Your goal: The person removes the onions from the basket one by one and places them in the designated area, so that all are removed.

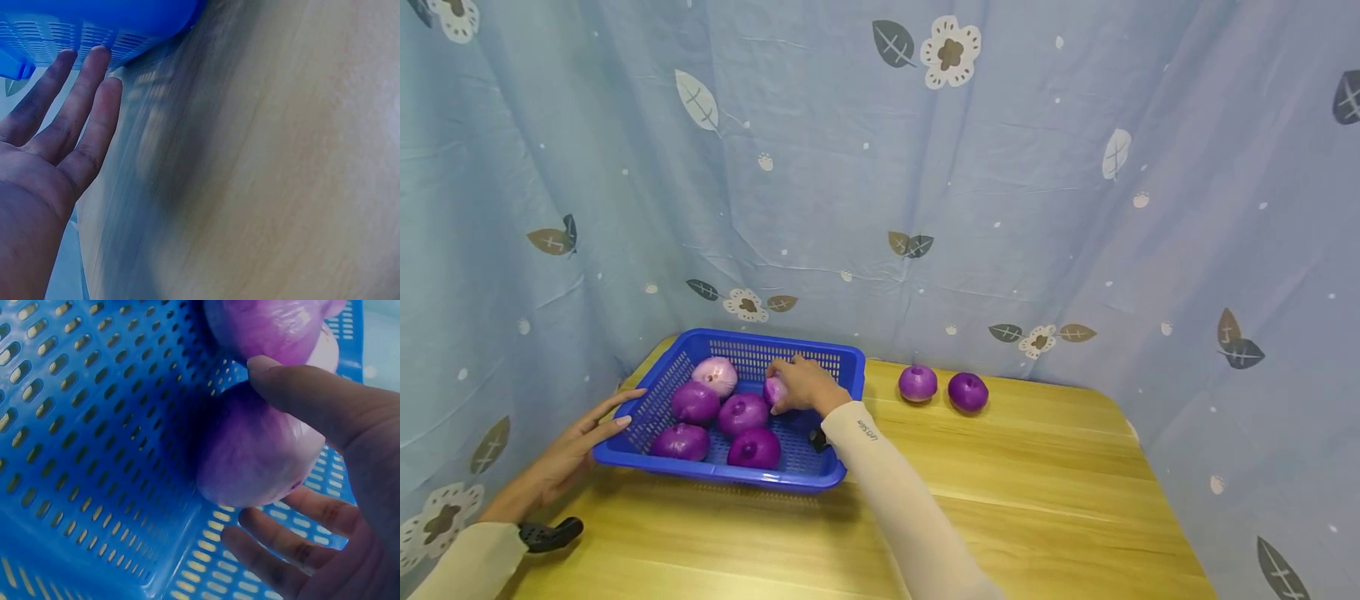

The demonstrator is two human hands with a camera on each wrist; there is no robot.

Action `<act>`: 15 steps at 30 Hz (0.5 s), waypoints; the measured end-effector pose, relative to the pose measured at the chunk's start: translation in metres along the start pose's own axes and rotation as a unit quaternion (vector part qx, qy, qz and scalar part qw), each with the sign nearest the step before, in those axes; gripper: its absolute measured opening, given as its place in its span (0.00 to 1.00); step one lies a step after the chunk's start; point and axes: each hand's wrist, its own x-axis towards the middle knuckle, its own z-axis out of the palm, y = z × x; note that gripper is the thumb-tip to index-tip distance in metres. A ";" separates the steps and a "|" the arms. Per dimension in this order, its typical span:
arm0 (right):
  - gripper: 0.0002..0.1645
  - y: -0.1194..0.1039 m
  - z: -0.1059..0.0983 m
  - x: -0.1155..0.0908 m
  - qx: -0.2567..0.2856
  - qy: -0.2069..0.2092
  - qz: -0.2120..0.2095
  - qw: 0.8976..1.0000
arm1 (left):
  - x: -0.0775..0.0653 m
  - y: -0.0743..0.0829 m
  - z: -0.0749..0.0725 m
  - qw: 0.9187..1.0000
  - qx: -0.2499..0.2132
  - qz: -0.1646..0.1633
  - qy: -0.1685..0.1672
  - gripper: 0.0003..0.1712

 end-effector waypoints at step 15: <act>0.40 0.010 -0.009 -0.005 0.018 -0.006 0.025 0.999 | 0.000 0.000 -0.001 1.000 0.001 0.003 -0.003 0.32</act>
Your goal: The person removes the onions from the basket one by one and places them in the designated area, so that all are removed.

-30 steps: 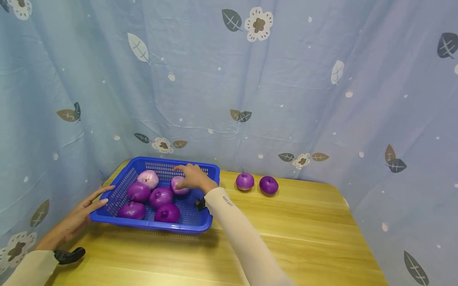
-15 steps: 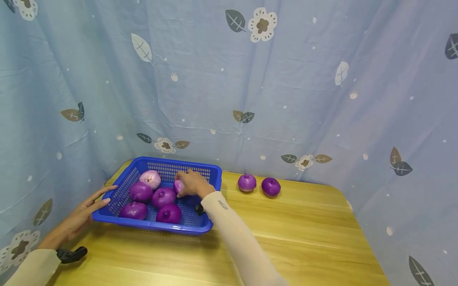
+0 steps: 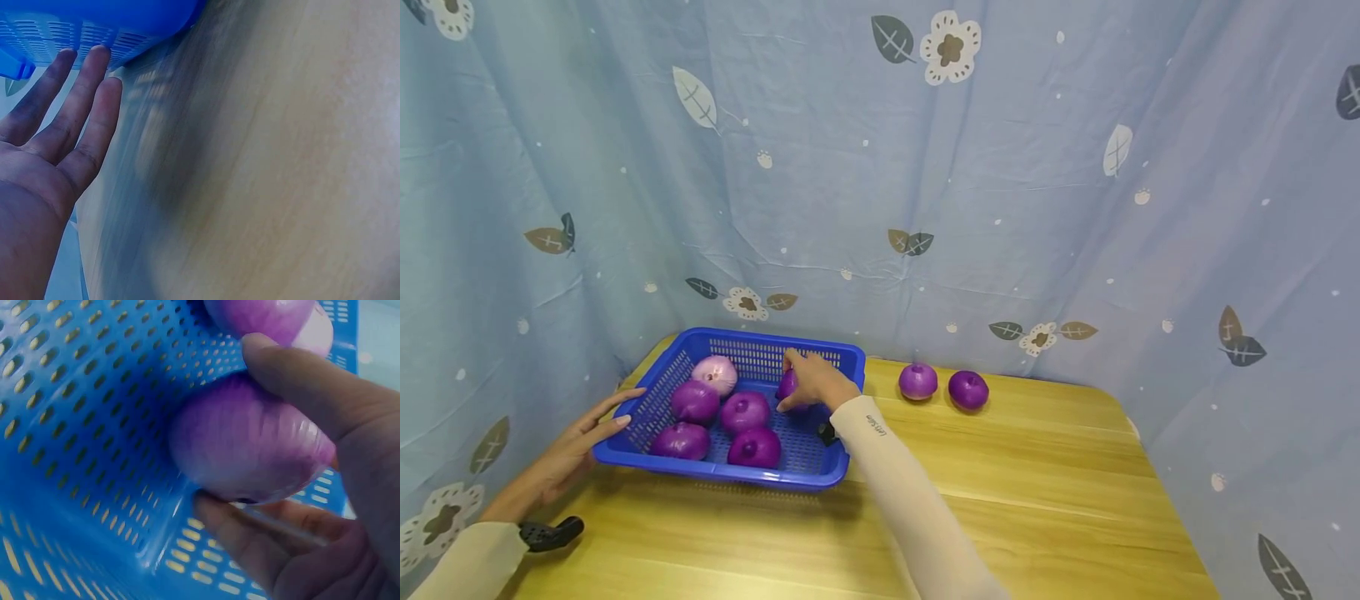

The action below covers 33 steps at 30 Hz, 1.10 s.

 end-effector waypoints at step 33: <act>0.42 0.023 -0.048 -0.033 0.091 0.046 0.001 0.995 | -0.001 0.000 -0.001 1.000 0.004 0.010 -0.009 0.32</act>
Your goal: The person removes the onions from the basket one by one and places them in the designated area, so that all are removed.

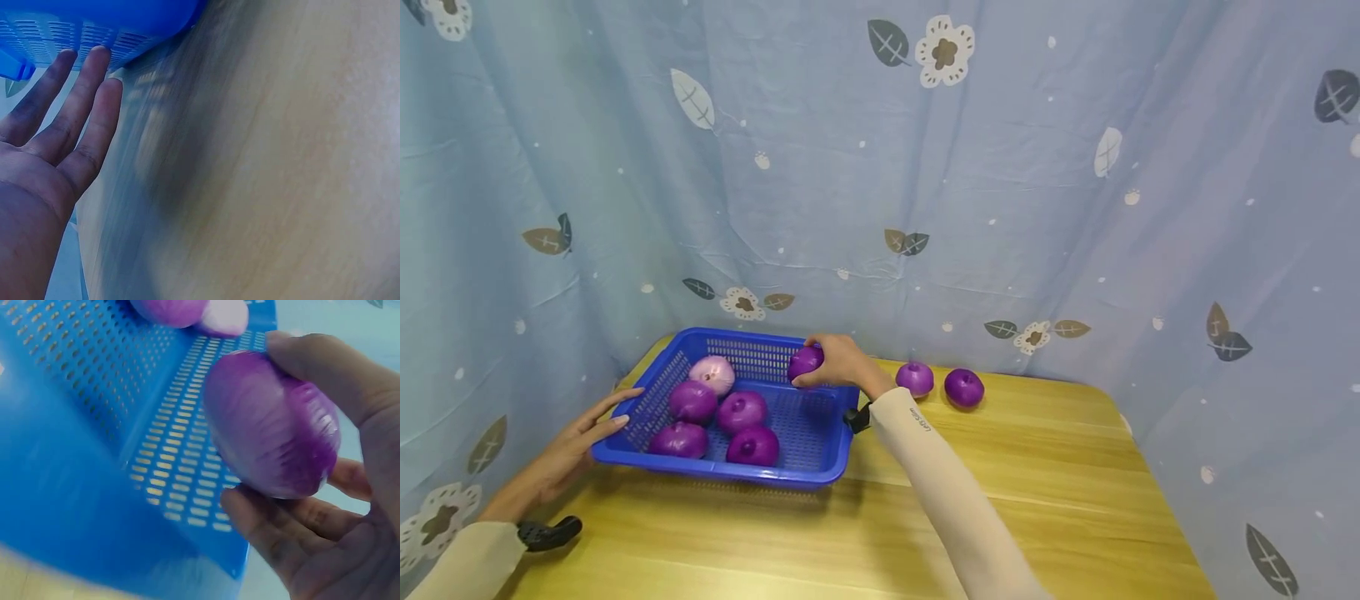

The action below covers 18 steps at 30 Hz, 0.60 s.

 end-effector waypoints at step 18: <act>0.43 0.051 -0.040 -0.055 0.113 0.101 0.028 0.988 | -0.001 0.003 0.002 1.000 -0.001 -0.012 0.004 0.32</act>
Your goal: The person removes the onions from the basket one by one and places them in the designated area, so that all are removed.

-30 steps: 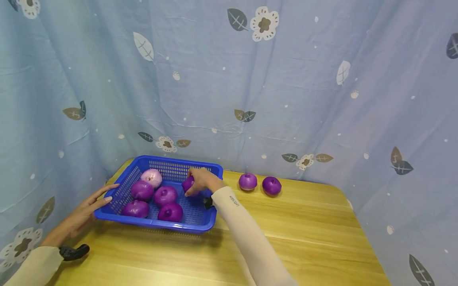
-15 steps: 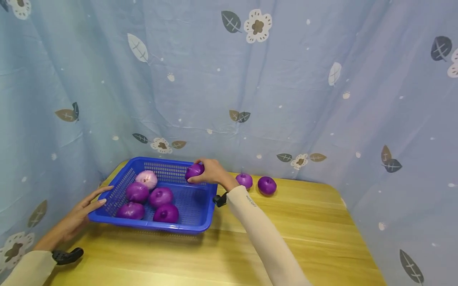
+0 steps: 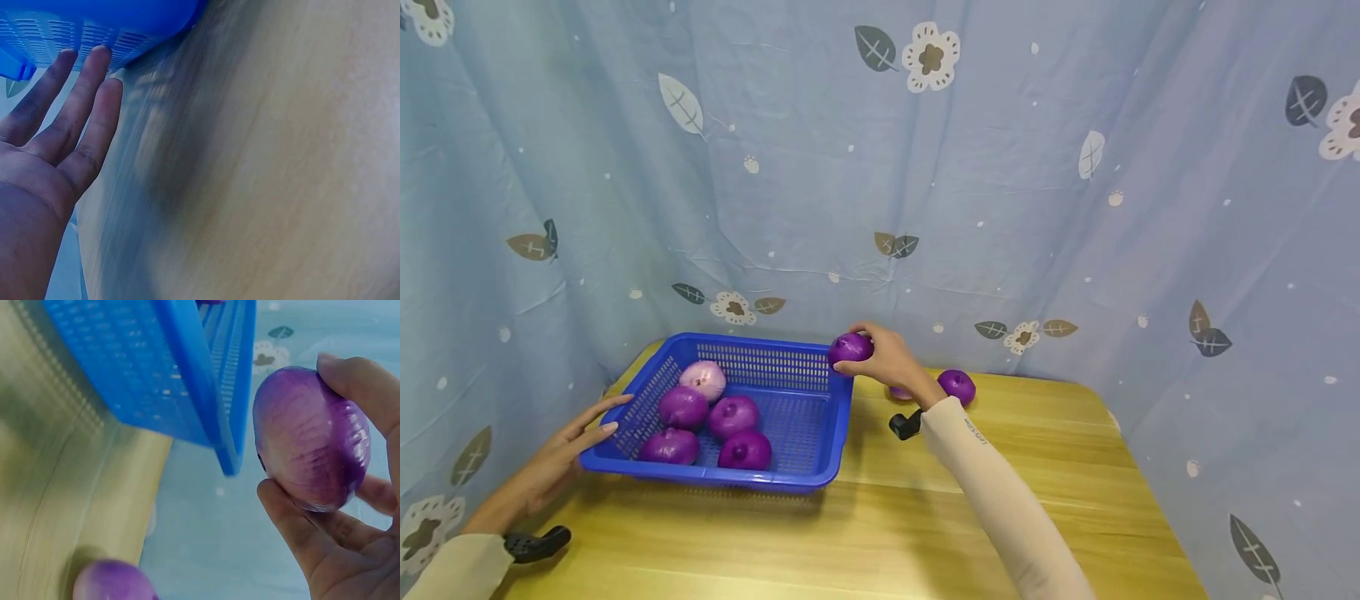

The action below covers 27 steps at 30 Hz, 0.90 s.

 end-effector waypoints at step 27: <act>0.47 0.068 -0.077 -0.065 0.002 0.090 0.064 0.994 | 0.000 -0.002 0.000 0.999 -0.011 0.026 -0.015 0.31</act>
